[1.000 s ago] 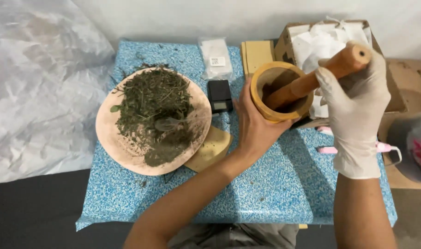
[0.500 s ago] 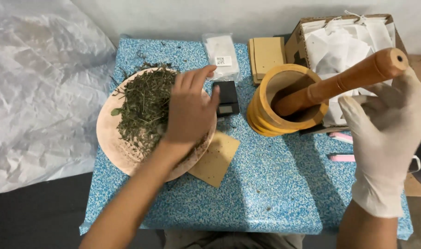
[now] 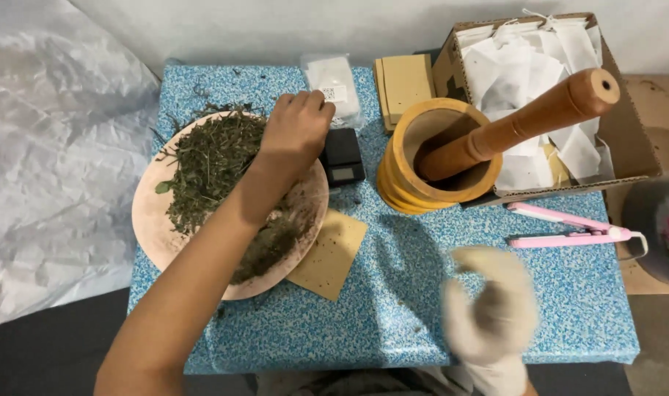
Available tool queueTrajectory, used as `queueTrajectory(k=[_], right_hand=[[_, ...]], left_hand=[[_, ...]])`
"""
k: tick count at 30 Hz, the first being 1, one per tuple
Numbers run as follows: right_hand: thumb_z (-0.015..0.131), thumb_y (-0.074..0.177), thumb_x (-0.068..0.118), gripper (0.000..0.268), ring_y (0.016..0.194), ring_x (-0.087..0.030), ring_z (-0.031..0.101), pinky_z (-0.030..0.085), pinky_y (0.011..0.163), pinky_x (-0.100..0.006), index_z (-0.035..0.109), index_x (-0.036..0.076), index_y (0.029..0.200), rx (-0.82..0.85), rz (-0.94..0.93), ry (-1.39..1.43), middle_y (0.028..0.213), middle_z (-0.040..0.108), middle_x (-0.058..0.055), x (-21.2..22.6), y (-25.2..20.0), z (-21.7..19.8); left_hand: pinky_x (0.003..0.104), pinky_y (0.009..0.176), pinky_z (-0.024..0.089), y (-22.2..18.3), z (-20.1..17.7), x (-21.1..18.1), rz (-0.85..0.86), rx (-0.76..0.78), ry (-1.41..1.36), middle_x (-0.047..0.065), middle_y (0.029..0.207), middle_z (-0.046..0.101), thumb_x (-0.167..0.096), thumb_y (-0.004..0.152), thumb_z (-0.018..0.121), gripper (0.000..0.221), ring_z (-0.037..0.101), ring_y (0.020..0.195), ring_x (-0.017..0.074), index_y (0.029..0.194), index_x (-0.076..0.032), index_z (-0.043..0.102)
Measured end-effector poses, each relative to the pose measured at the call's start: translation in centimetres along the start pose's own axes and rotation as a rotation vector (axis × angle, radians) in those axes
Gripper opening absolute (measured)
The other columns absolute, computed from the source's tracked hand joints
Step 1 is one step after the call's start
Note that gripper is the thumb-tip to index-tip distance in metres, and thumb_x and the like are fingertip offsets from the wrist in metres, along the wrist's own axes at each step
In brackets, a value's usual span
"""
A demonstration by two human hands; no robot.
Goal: Grinding tea leaves and then bagging and weighing them into small pouches.
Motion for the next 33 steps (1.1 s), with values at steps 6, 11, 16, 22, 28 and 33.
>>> queueTrajectory(k=[6, 11, 16, 22, 28, 33], right_hand=[[0.049, 0.117, 0.025, 0.045, 0.132, -0.043, 0.069, 0.058, 0.113, -0.054, 0.064, -0.006, 0.147, 0.721, 0.047, -0.117, 0.145, 0.069, -0.027, 2.5, 5.0, 13.7], [0.067, 0.112, -0.004, 0.027, 0.114, -0.04, 0.074, 0.072, 0.096, -0.037, 0.066, -0.014, 0.137, 0.253, -0.525, -0.576, 0.124, 0.072, -0.032, 4.5, 7.3, 18.1], [0.045, 0.118, 0.038, 0.04, 0.061, -0.009, 0.06, 0.057, 0.054, -0.024, 0.07, 0.03, 0.148, -0.042, -0.334, -1.109, 0.095, 0.07, 0.009, -1.5, 6.8, 22.4], [0.058, 0.109, 0.045, 0.03, 0.069, -0.009, 0.07, 0.061, 0.059, -0.026, 0.072, 0.04, 0.135, 0.061, -0.271, -1.052, 0.1, 0.072, 0.017, -5.8, 6.1, 23.7], [0.058, 0.111, 0.031, 0.021, 0.05, -0.005, 0.058, 0.054, 0.048, -0.02, 0.073, 0.044, 0.118, -0.098, -0.265, -1.384, 0.064, 0.053, 0.017, -3.8, 8.0, 22.6], [0.055, 0.095, 0.01, 0.025, 0.045, -0.016, 0.058, 0.048, 0.04, -0.038, 0.066, 0.028, 0.082, -0.003, -0.42, -1.251, 0.061, 0.051, 0.011, -4.7, 9.2, 24.2]], left_hand=[[0.041, 0.058, 0.028, -1.0, -5.9, 0.5, 0.038, -0.477, -0.206, 0.01, 0.077, 0.048, 0.013, 0.105, 0.065, 0.031, 0.043, 0.065, 0.0252, 0.081, -0.002, 0.055], [0.044, 0.07, 0.056, -2.2, -5.6, 3.3, -0.043, -0.484, -0.464, 0.008, 0.094, 0.069, -0.007, 0.108, 0.076, 0.004, 0.071, 0.087, 0.0317, 0.105, -0.006, 0.08], [0.045, 0.081, 0.065, -3.3, -6.5, 4.5, -0.154, -0.483, -0.645, 0.002, 0.097, 0.074, -0.022, 0.103, 0.084, 0.005, 0.079, 0.096, 0.03, 0.107, -0.019, 0.082], [0.035, 0.082, 0.066, -3.5, -8.0, 3.3, -0.178, -0.476, -0.775, -0.001, 0.098, 0.074, -0.011, 0.108, 0.076, 0.008, 0.08, 0.093, 0.0182, 0.109, -0.012, 0.084], [0.042, 0.08, 0.066, -4.0, -9.9, 2.0, -0.175, -0.535, -0.815, 0.009, 0.093, 0.074, -0.005, 0.106, 0.077, 0.006, 0.08, 0.089, 0.0301, 0.107, -0.005, 0.083], [0.032, 0.071, 0.065, -3.6, -8.7, 1.2, -0.112, -0.5, -0.627, 0.002, 0.092, 0.07, -0.009, 0.106, 0.079, 0.003, 0.077, 0.083, 0.0224, 0.105, -0.009, 0.081]])
Point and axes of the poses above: each hand's wrist, its own y-axis towards the middle knuckle, its own z-axis out of the palm, x = y × z, the point moved 8 cm from there along y, towards the middle knuckle
